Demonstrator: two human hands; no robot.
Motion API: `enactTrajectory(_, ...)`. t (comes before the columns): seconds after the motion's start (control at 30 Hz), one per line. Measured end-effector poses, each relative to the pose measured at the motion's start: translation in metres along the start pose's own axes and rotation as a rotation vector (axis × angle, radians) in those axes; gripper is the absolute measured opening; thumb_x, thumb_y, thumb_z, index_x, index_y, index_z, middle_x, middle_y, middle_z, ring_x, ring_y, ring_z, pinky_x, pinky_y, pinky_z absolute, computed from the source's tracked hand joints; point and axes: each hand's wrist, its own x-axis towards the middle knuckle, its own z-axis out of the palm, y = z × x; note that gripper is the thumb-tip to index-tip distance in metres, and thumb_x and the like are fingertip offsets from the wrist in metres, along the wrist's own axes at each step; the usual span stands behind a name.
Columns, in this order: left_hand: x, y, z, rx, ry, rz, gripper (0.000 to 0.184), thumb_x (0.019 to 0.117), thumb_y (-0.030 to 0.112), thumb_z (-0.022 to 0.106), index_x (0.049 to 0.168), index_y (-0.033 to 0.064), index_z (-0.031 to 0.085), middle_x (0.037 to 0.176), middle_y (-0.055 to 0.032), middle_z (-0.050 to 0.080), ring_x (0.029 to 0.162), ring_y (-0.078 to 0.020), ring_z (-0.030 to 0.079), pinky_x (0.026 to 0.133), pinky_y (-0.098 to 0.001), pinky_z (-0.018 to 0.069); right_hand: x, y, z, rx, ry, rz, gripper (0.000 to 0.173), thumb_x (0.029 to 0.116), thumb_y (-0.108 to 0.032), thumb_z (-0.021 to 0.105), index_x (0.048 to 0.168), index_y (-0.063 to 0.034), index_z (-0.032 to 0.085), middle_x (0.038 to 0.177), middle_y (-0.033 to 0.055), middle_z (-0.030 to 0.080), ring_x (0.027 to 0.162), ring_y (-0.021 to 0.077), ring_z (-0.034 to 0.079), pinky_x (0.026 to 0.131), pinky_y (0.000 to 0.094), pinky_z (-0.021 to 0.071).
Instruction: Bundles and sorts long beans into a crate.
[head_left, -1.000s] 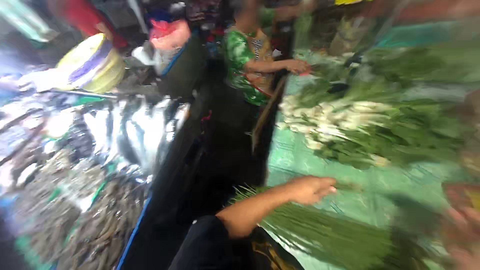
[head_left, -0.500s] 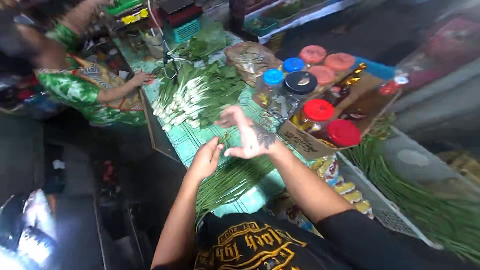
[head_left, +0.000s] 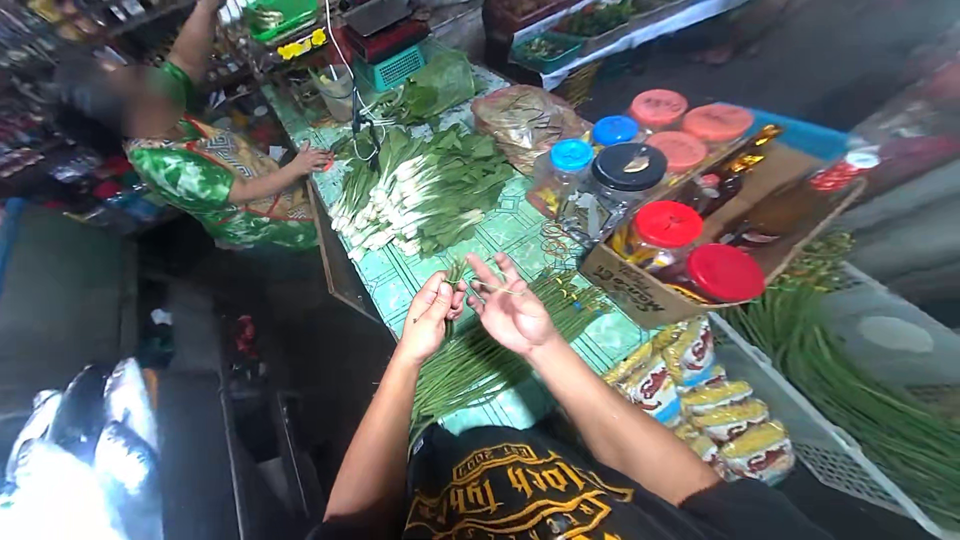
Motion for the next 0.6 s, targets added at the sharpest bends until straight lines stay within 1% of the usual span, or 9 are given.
enactTrajectory(0.07,0.001,0.009,-0.002,0.440,-0.030,0.071,0.037,0.1100,0.022,0.037,0.120,0.0020,0.066,0.094,-0.0013,0.067,0.082,-0.0064,0.060,0.077,-0.0260,0.0518,0.018,-0.016,0.008,-0.242,-0.113,-0.015,0.060,0.0917,-0.028,0.072,0.144,-0.0301,0.042,0.149,0.0115,0.057,0.123,0.0251,0.063,0.100,0.0412,0.0506)
enactTrajectory(0.13,-0.001,0.021,-0.006,0.867,-0.097,0.118,0.039,0.1097,0.026,0.038,0.119,0.0059,0.070,0.106,-0.0063,0.073,0.098,-0.0135,0.069,0.090,-0.0385,0.0572,0.033,-0.038,0.022,-0.683,-0.227,-0.137,0.067,0.0816,-0.017,0.080,0.137,-0.0152,0.041,0.116,0.0114,0.072,0.101,0.0227,0.070,0.089,0.0398,0.0574)
enactTrajectory(0.17,-0.001,0.025,-0.007,0.982,-0.108,0.127,0.038,0.1092,0.028,0.038,0.116,0.0082,0.070,0.104,-0.0063,0.072,0.096,-0.0154,0.069,0.088,-0.0418,0.0581,0.035,-0.046,0.027,-0.922,-0.285,-0.213,0.062,0.0799,-0.022,0.085,0.130,-0.0103,0.050,0.098,0.0055,0.074,0.091,0.0191,0.071,0.086,0.0401,0.0599)
enactTrajectory(0.23,0.001,0.027,-0.008,0.996,-0.072,0.086,0.036,0.1082,0.026,0.039,0.115,0.0071,0.070,0.098,-0.0057,0.072,0.089,-0.0146,0.069,0.083,-0.0395,0.0589,0.029,-0.053,0.031,-1.164,-0.394,-0.236,0.038,0.0849,-0.035,0.082,0.115,-0.0140,0.070,0.088,-0.0042,0.075,0.089,0.0116,0.068,0.092,0.0407,0.0524)
enactTrajectory(0.33,-0.003,0.021,-0.012,0.339,0.080,-0.081,0.032,0.1104,0.018,0.034,0.116,0.0010,0.061,0.076,0.0020,0.056,0.060,-0.0060,0.052,0.056,-0.0220,0.0472,0.011,-0.032,0.007,-0.630,-0.331,-0.106,0.036,0.0931,-0.022,0.076,0.125,-0.0191,0.060,0.091,-0.0024,0.074,0.085,0.0093,0.072,0.086,0.0302,0.0600)
enactTrajectory(0.43,-0.006,0.017,-0.012,-0.152,0.071,-0.051,0.027,0.1104,0.025,0.038,0.117,0.0078,0.059,0.080,0.0033,0.059,0.064,-0.0071,0.055,0.060,-0.0253,0.0497,0.009,-0.006,-0.001,-0.080,-0.138,-0.001,0.046,0.0979,-0.027,0.069,0.140,-0.0337,0.051,0.119,0.0025,0.071,0.101,0.0161,0.067,0.093,0.0357,0.0529)
enactTrajectory(0.5,-0.005,0.015,-0.008,-0.087,0.009,0.085,0.028,0.1104,0.023,0.042,0.120,0.0057,0.061,0.087,0.0011,0.064,0.072,-0.0072,0.059,0.066,-0.0256,0.0516,0.017,0.001,0.009,-0.007,-0.106,0.025,0.065,0.0985,-0.037,0.066,0.155,-0.0397,0.035,0.144,0.0056,0.060,0.115,0.0207,0.065,0.097,0.0392,0.0521)
enactTrajectory(0.57,-0.003,0.019,-0.007,0.239,0.008,0.214,0.031,0.1099,0.017,0.042,0.121,-0.0012,0.065,0.091,-0.0017,0.066,0.076,-0.0064,0.060,0.069,-0.0236,0.0519,0.029,-0.006,0.023,-0.227,-0.142,-0.009,0.079,0.0985,-0.035,0.065,0.161,-0.0311,0.017,0.146,0.0128,0.058,0.122,0.0241,0.063,0.102,0.0405,0.0501)
enactTrajectory(0.6,-0.002,0.024,-0.009,0.477,0.020,0.259,0.033,0.1094,0.017,0.043,0.120,-0.0018,0.067,0.095,-0.0042,0.069,0.081,-0.0075,0.063,0.074,-0.0254,0.0552,0.036,-0.014,0.029,-0.424,-0.169,-0.062,0.084,0.0953,-0.029,0.071,0.160,-0.0222,0.019,0.137,0.0159,0.064,0.120,0.0255,0.065,0.103,0.0414,0.0509)
